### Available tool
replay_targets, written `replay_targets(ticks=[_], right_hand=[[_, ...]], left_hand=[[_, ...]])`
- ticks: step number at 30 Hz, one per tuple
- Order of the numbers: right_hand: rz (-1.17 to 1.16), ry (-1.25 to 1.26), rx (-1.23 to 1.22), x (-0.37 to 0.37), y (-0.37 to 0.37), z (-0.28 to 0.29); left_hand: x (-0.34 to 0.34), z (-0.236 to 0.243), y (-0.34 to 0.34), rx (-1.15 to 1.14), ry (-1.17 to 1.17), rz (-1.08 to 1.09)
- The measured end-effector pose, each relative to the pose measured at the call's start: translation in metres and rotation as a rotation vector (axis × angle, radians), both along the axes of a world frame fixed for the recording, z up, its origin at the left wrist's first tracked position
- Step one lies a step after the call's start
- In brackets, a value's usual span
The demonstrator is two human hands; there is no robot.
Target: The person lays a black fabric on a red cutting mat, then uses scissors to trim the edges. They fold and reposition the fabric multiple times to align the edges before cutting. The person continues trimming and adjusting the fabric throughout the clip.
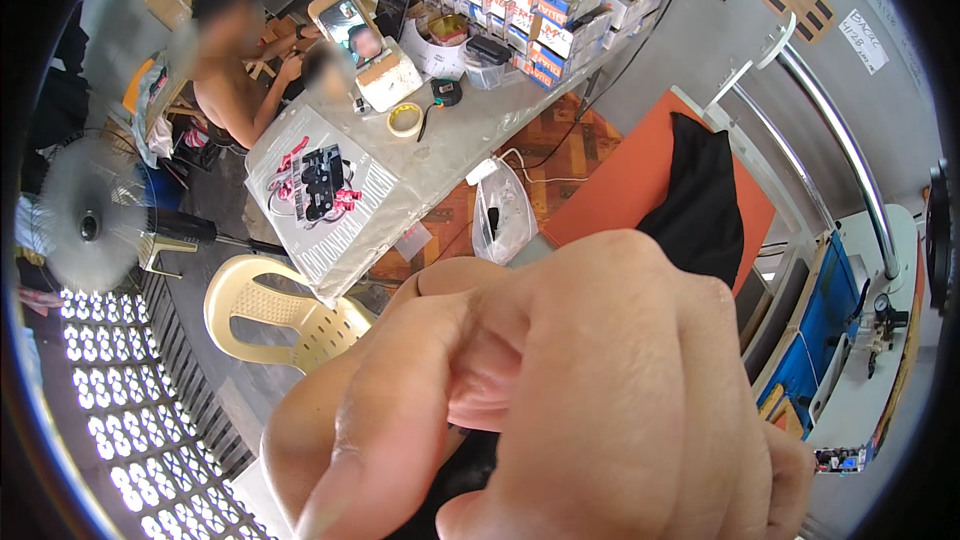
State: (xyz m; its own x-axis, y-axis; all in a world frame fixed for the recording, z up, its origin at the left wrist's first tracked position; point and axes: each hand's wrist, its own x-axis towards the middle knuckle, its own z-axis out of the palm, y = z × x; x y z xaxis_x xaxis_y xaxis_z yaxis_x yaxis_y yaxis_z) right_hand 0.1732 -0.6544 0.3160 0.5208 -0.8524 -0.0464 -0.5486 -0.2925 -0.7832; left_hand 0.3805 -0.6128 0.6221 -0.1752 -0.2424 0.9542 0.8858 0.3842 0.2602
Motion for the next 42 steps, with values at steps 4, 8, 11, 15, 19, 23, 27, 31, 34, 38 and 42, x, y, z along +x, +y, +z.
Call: replay_targets(ticks=[4, 8, 11, 15, 19, 23, 27, 31, 34, 38, 42], right_hand=[[-0.012, -0.034, -0.011, -0.002, 0.004, -0.003], [-0.265, -0.315, 0.004, 0.02, 0.016, -0.007], [-0.237, -0.271, -0.018, 0.014, 0.016, 0.009], [-0.2, -0.258, 0.12, -0.007, 0.019, 0.034], [-0.209, -0.303, 0.119, -0.004, 0.033, 0.022], [-0.401, -0.824, 0.615, -0.003, 0.038, 0.001], [-0.666, -1.439, 1.197, -0.013, 0.028, -0.003], [-0.763, -1.776, 0.981, -0.023, 0.019, -0.002], [-1.057, -1.568, 0.876, -0.041, 0.014, -0.002], [-0.915, -1.418, 0.743, -0.074, 0.023, 0.012], [-0.667, -1.223, 0.475, -0.104, 0.042, 0.055]], left_hand=[[-0.003, -0.008, -0.005, 0.033, -0.062, -0.05], [-0.007, -0.057, -0.026, 0.159, -0.313, -0.049], [-0.015, -0.133, -0.054, 0.3, -0.869, 0.593], [-0.007, -0.253, -0.067, 1.359, -1.389, 0.442], [-0.033, -0.319, -0.064, 1.656, -0.734, -0.005], [-0.039, -0.318, -0.079, 1.545, -0.7, 0.186], [-0.017, -0.292, -0.072, 1.546, -0.673, -0.119], [0.009, -0.274, -0.052, 1.591, -0.627, -0.3], [0.021, -0.271, -0.047, 1.595, -0.624, -0.349], [0.034, -0.261, -0.049, 1.571, -0.632, -0.175], [0.068, -0.216, -0.04, 1.279, -0.613, -0.213]])
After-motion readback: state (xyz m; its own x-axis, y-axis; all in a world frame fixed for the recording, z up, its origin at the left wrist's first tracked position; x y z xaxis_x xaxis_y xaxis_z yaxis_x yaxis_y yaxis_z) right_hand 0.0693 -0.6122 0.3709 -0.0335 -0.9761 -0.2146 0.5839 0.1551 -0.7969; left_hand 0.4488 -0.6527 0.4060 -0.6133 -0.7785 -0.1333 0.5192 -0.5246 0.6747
